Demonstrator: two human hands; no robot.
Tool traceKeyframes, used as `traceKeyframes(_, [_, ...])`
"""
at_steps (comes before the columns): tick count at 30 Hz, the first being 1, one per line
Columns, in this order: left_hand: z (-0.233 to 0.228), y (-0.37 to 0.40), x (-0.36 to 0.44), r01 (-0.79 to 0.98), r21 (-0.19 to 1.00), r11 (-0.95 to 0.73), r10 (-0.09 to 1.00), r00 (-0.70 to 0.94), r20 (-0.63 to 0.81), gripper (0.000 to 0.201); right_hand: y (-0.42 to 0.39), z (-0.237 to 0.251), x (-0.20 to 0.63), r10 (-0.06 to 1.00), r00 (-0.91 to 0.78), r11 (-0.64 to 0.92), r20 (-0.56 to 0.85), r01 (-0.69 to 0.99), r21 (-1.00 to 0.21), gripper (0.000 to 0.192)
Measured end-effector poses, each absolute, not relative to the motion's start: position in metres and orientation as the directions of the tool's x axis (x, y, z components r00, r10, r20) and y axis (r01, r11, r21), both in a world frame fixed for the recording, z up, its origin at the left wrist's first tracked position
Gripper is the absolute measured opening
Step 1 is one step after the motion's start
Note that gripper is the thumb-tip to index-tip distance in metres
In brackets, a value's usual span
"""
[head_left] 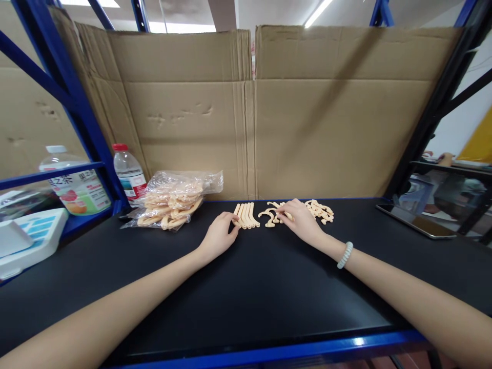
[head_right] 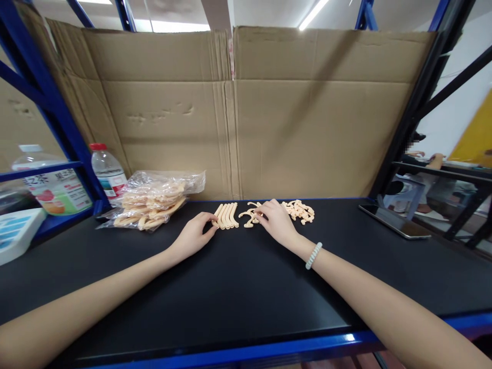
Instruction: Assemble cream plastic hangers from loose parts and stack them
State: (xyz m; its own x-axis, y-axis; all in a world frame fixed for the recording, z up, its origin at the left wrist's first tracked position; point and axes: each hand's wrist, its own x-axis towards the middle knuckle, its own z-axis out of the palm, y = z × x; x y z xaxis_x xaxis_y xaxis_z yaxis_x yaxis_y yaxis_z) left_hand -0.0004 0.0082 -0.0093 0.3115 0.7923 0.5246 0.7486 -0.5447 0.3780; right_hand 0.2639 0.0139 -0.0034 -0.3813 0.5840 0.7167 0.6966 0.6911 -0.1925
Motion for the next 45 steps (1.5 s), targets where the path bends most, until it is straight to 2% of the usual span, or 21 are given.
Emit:
traceKeyframes(4, [-0.010, 0.008, -0.001, 0.744, 0.375, -0.553, 0.782, 0.307, 0.542, 0.013, 0.002, 0.002, 0.267, 0.656, -0.233, 0.682, 0.718, 0.590, -0.432, 0.012])
traceKeyframes(9, [-0.008, 0.005, -0.001, 0.733, 0.390, -0.558, 0.776, 0.295, 0.557, 0.014, -0.022, 0.015, 0.266, 0.822, -0.152, 0.567, 0.549, 0.313, -0.762, 0.020])
traceKeyframes(13, [-0.002, 0.001, -0.001, 0.723, 0.427, -0.543, 0.767, 0.221, 0.603, 0.015, -0.034, 0.025, 0.261, 0.887, -0.149, 0.457, 0.438, 0.140, -0.878, 0.026])
traceKeyframes(16, [0.003, -0.005, 0.004, 0.630, 0.494, -0.599, 0.721, 0.157, 0.675, 0.016, -0.037, 0.026, 0.258, 0.934, -0.156, 0.333, 0.323, 0.042, -0.942, 0.031])
traceKeyframes(20, [0.006, -0.023, 0.019, 0.370, 0.605, -0.705, 0.703, 0.260, 0.662, 0.012, -0.038, 0.023, 0.256, 0.960, -0.170, 0.220, 0.224, -0.040, -0.975, 0.036])
traceKeyframes(23, [0.007, -0.037, 0.031, 0.238, 0.716, -0.656, 0.751, 0.301, 0.587, 0.012, -0.039, 0.022, 0.256, 0.961, -0.194, 0.193, 0.196, -0.037, -0.981, 0.037])
traceKeyframes(27, [0.008, -0.044, 0.037, 0.196, 0.776, -0.600, 0.791, 0.290, 0.539, 0.015, -0.040, 0.022, 0.253, 0.956, -0.228, 0.185, 0.186, -0.022, -0.982, 0.037])
traceKeyframes(31, [0.006, -0.040, 0.035, 0.131, 0.856, -0.500, 0.846, 0.284, 0.451, 0.010, -0.042, 0.022, 0.252, 0.953, -0.254, 0.168, 0.167, -0.018, -0.986, 0.038])
traceKeyframes(33, [0.005, -0.039, 0.036, 0.044, 0.910, -0.412, 0.889, 0.236, 0.391, 0.025, -0.043, 0.021, 0.251, 0.957, -0.243, 0.158, 0.159, -0.023, -0.987, 0.038])
traceKeyframes(36, [0.003, -0.041, 0.039, -0.116, 0.956, -0.270, 0.942, 0.175, 0.287, 0.058, -0.044, 0.021, 0.250, 0.960, -0.248, 0.121, 0.131, -0.053, -0.991, 0.038])
traceKeyframes(37, [0.003, -0.043, 0.040, -0.162, 0.962, -0.221, 0.952, 0.181, 0.249, 0.062, -0.044, 0.021, 0.250, 0.959, -0.257, 0.108, 0.120, -0.059, -0.992, 0.039])
traceKeyframes(39, [0.003, -0.045, 0.042, -0.219, 0.965, -0.141, 0.955, 0.228, 0.191, 0.053, -0.045, 0.021, 0.249, 0.955, -0.275, 0.097, 0.108, -0.053, -0.994, 0.039])
traceKeyframes(42, [0.003, -0.047, 0.043, -0.234, 0.965, -0.118, 0.940, 0.287, 0.184, 0.031, -0.047, 0.021, 0.249, 0.956, -0.269, 0.121, 0.120, -0.013, -0.993, 0.034])
traceKeyframes(45, [0.002, -0.048, 0.044, -0.244, 0.959, -0.147, 0.930, 0.297, 0.218, 0.027, -0.047, 0.020, 0.248, 0.952, -0.253, 0.175, 0.170, -0.005, -0.985, 0.034])
